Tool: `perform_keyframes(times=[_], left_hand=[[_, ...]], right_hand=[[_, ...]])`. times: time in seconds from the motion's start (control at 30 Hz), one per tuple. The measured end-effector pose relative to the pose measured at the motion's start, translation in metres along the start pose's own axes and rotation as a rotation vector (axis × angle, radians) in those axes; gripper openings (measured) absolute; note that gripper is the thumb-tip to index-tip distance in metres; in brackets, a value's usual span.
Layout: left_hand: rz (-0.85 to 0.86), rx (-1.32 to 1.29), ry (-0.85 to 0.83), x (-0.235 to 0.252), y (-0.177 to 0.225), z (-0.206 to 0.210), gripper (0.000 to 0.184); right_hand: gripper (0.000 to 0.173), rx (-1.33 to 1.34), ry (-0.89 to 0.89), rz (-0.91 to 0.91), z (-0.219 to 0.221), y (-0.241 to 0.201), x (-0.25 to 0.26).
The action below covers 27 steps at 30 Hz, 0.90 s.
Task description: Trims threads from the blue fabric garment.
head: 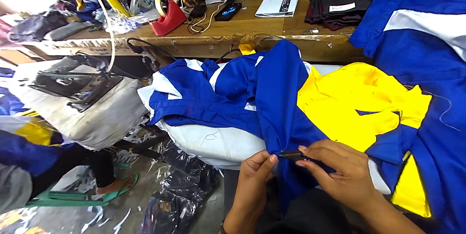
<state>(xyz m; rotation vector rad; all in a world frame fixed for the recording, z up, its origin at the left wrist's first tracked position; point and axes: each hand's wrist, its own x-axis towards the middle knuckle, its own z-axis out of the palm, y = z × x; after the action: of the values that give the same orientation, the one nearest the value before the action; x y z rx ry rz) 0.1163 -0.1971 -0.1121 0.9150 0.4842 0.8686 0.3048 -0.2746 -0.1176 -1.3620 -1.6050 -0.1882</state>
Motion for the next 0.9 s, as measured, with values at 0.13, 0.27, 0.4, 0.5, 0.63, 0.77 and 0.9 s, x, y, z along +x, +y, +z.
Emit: perform_keyframes(times=[0.13,0.27,0.4,0.5,0.63,0.77,0.9], left_hand=[[-0.028,-0.034,0.02,-0.001,-0.003,0.001,0.019],[-0.028,-0.067,0.053,-0.003,-0.003,0.002,0.018],[0.002,-0.088,0.083,-0.005,-0.003,0.004,0.017],[0.045,-0.086,0.072,-0.005,-0.006,0.005,0.016],[0.123,-0.046,0.05,-0.006,-0.009,0.006,0.014],[0.222,0.027,0.043,-0.005,-0.012,0.004,0.012],[0.244,0.035,0.053,-0.004,-0.014,0.005,0.013]], right_hand=[[0.023,0.309,-0.025,0.2,0.004,0.0,-0.003],[0.024,0.452,0.044,0.334,0.008,-0.006,-0.009],[0.027,0.24,0.125,0.26,0.012,-0.012,-0.017],[0.026,0.226,0.153,0.254,0.015,-0.015,-0.018],[0.024,0.22,0.161,0.258,0.018,-0.017,-0.018],[0.024,0.193,0.179,0.241,0.02,-0.018,-0.017],[0.023,0.119,0.221,0.175,0.024,-0.016,-0.017]])
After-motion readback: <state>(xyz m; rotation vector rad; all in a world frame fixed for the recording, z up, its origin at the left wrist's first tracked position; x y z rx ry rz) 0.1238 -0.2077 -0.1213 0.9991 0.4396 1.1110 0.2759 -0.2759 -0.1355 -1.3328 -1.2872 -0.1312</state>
